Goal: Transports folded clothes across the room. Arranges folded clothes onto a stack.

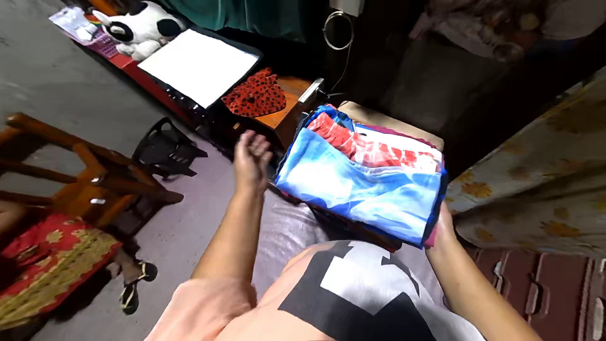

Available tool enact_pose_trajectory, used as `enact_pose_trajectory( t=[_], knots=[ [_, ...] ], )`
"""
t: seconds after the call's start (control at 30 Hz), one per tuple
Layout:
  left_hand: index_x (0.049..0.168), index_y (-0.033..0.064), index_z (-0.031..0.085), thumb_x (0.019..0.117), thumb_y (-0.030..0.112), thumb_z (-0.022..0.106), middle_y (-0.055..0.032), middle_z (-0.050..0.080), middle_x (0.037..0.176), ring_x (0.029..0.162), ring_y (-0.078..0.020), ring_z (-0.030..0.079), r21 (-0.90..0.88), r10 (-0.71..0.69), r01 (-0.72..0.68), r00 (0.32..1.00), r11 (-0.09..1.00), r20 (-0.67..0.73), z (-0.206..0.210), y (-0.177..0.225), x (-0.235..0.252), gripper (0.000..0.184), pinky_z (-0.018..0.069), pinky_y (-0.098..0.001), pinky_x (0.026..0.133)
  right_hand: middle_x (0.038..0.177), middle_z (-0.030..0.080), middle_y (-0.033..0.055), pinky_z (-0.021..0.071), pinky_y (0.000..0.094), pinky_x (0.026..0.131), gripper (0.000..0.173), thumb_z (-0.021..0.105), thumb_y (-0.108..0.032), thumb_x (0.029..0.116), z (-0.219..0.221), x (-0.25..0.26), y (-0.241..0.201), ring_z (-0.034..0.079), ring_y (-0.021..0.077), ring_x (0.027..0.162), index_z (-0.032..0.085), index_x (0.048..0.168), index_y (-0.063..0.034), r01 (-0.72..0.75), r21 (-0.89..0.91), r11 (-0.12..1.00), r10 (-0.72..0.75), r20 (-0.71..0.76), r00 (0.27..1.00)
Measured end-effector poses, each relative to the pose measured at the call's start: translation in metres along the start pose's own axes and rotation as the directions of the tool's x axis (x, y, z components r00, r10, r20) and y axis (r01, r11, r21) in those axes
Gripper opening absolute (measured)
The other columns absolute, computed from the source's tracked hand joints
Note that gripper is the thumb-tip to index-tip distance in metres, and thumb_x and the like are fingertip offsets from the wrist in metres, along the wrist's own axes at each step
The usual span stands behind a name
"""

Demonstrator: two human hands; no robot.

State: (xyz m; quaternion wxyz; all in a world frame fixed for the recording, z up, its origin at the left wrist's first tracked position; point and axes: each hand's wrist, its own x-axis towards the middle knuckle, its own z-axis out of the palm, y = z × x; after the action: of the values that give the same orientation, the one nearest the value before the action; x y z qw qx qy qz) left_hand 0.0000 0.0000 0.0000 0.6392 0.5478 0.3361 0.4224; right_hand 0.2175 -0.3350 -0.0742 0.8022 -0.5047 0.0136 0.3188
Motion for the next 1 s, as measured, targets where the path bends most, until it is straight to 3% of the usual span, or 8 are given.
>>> enact_pose_trajectory(
  t=[0.1, 0.2, 0.43, 0.53, 0.67, 0.77, 0.87, 1.0],
  knots=[
    [0.145, 0.0141, 0.049, 0.1049, 0.053, 0.043, -0.0013, 0.053, 0.149, 0.136, -0.0191, 0.051, 0.069, 0.501, -0.582, 0.749, 0.81, 0.434, 0.011, 0.044, -0.031, 0.057, 0.0424, -0.0431, 0.115, 0.114, 0.072, 0.001, 0.0595, 0.0369, 0.089, 0.059, 0.016, -0.054, 0.1093, -0.007, 0.014, -0.001, 0.069, 0.012, 0.105, 0.057, 0.134, -0.0203, -0.047, 0.036, 0.998, 0.048, -0.03, 0.998],
    [0.133, 0.0128, 0.065, 0.1015, 0.058, 0.045, -0.0116, 0.055, 0.148, 0.142, -0.0284, 0.045, 0.191, 0.334, -0.754, 0.483, 0.628, 0.809, 0.1, 0.057, -0.064, 0.059, 0.0349, -0.0557, 0.118, 0.107, 0.073, -0.0003, 0.06, 0.0335, 0.082, 0.058, 0.016, -0.053, 0.1098, -0.011, 0.03, -0.005, 0.07, 0.0096, 0.097, 0.059, 0.131, -0.02, -0.065, -0.014, 0.998, 0.063, -0.115, 0.991],
    [0.16, 0.017, 0.037, 0.1051, 0.065, 0.028, -0.0163, 0.027, 0.168, 0.156, -0.0388, 0.019, 0.616, -0.304, -0.499, 0.57, 0.61, 0.763, 0.238, 0.041, -0.006, 0.074, 0.0126, -0.0722, 0.12, 0.095, 0.064, -0.0026, 0.0527, 0.0135, 0.077, 0.039, 0.016, -0.017, 0.1134, 0.044, 0.043, -0.057, 0.061, -0.0052, 0.086, 0.051, 0.123, -0.0062, -0.003, -0.12, 0.993, -0.005, -0.064, 0.998],
    [0.162, 0.0166, 0.033, 0.1071, 0.059, 0.029, -0.0129, 0.026, 0.169, 0.157, -0.0362, 0.016, 0.596, -0.17, -0.577, 0.623, 0.558, 0.763, 0.205, 0.022, -0.004, 0.069, 0.0061, -0.0719, 0.121, 0.104, 0.07, -0.0039, 0.0576, 0.0211, 0.082, 0.047, 0.018, -0.038, 0.1132, 0.033, 0.05, -0.05, 0.066, -0.0002, 0.095, 0.057, 0.128, -0.0154, -0.003, -0.134, 0.991, 0.013, 0.072, 0.997],
    [0.146, 0.0133, 0.057, 0.1067, 0.051, 0.032, -0.0119, 0.05, 0.155, 0.151, -0.0336, 0.034, 0.479, 0.16, -0.72, 0.621, 0.501, 0.767, 0.16, -0.032, 0.007, 0.06, 0.0176, -0.0649, 0.123, 0.111, 0.071, -0.0005, 0.0598, 0.0367, 0.085, 0.051, 0.026, -0.052, 0.1101, 0.028, 0.061, -0.037, 0.068, 0.0106, 0.101, 0.058, 0.132, -0.0197, -0.004, -0.331, 0.944, 0.03, 0.074, 0.997],
    [0.155, 0.0103, 0.044, 0.1096, 0.049, 0.019, -0.0083, 0.042, 0.162, 0.152, -0.0226, 0.033, 0.546, -0.163, -0.442, 0.652, 0.712, 0.74, 0.164, -0.012, 0.012, 0.065, 0.016, -0.0575, 0.126, 0.11, 0.069, 0.0024, 0.0583, 0.0305, 0.087, 0.032, 0.04, -0.025, 0.1105, 0.051, 0.049, -0.042, 0.067, 0.0072, 0.1, 0.056, 0.131, -0.0075, 0.071, -0.446, 0.892, -0.029, 0.099, 0.995],
    [0.162, 0.0158, 0.028, 0.1073, 0.059, 0.008, -0.006, 0.035, 0.164, 0.147, -0.0189, 0.039, 0.574, -0.448, -0.004, 0.622, 0.819, 0.643, 0.189, 0.026, 0.012, 0.073, 0.0357, -0.0476, 0.118, 0.11, 0.068, 0.0068, 0.0567, 0.0298, 0.09, 0.029, 0.045, -0.017, 0.1078, 0.055, 0.045, -0.043, 0.066, 0.008, 0.101, 0.06, 0.126, -0.0003, 0.16, -0.533, 0.831, -0.059, 0.202, 0.978],
    [0.161, 0.0107, 0.033, 0.1096, 0.052, 0.015, -0.0111, 0.027, 0.168, 0.156, -0.0227, 0.024, 0.564, -0.313, -0.384, 0.545, 0.731, 0.778, 0.221, 0.019, 0.045, 0.068, 0.02, -0.0473, 0.127, 0.106, 0.068, 0.0222, 0.0527, 0.0505, 0.093, 0.025, 0.047, -0.009, 0.1044, 0.09, 0.017, -0.065, 0.067, 0.0284, 0.104, 0.064, 0.112, 0.0084, 0.205, -0.867, 0.454, -0.018, 0.221, 0.975]
  ],
)
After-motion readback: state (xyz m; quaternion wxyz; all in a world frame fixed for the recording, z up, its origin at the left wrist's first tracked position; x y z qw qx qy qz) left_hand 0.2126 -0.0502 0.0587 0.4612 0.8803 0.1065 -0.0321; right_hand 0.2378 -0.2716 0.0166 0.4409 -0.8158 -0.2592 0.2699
